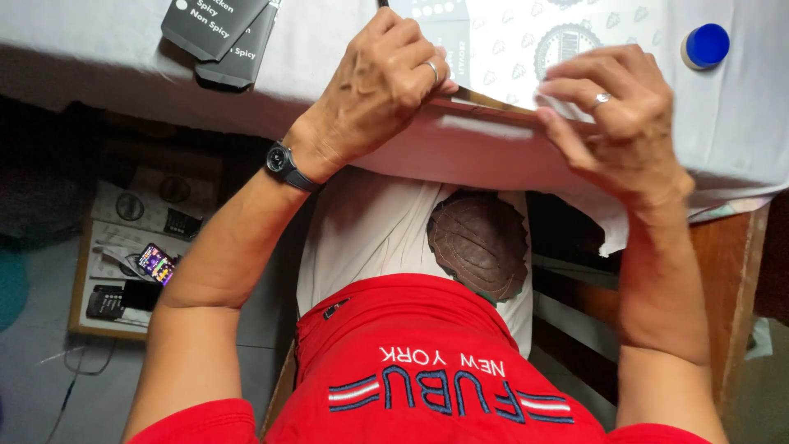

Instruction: Folding paper shawarma wraps and sealing them with blue circular stickers at a fast pace.

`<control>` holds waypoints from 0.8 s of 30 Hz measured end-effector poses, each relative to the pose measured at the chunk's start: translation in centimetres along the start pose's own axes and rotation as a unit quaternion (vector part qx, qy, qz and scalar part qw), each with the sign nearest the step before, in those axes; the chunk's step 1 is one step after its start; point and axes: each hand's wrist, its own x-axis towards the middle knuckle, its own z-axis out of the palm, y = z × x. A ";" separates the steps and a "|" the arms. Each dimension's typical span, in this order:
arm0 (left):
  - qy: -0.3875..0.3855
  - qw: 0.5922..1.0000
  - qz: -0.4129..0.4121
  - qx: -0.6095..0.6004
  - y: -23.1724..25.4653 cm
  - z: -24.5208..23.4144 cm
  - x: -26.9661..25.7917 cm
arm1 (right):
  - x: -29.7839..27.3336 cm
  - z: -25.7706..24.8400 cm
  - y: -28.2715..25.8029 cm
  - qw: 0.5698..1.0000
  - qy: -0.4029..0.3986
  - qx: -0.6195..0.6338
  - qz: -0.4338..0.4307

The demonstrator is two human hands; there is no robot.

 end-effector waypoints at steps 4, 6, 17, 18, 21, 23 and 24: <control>-0.009 0.998 0.009 0.057 0.5 -0.3 0.3 | 3.6 0.3 -3.2 0.997 0.044 0.071 0.002; 0.023 0.999 0.013 0.035 0.5 -0.4 0.4 | 4.7 1.2 -4.1 0.998 0.051 0.039 -0.013; -0.020 0.977 -0.074 -0.197 0.4 -3.2 -2.1 | 4.8 3.1 -5.0 0.992 0.090 -0.087 -0.031; -0.020 0.960 -0.106 -0.259 0.5 -3.6 -2.1 | 4.7 3.2 -5.0 0.990 0.093 -0.101 -0.036; 0.047 0.935 -0.142 -0.323 0.6 -3.1 -2.1 | 4.4 3.5 -5.1 0.992 0.086 -0.084 -0.026; 0.060 0.927 -0.167 -0.329 0.6 -2.9 -1.8 | 4.2 3.6 -5.3 0.995 0.086 -0.053 0.000; 0.072 0.920 -0.193 -0.335 0.6 -2.8 -1.8 | 4.1 3.7 -5.5 0.996 0.087 -0.021 0.027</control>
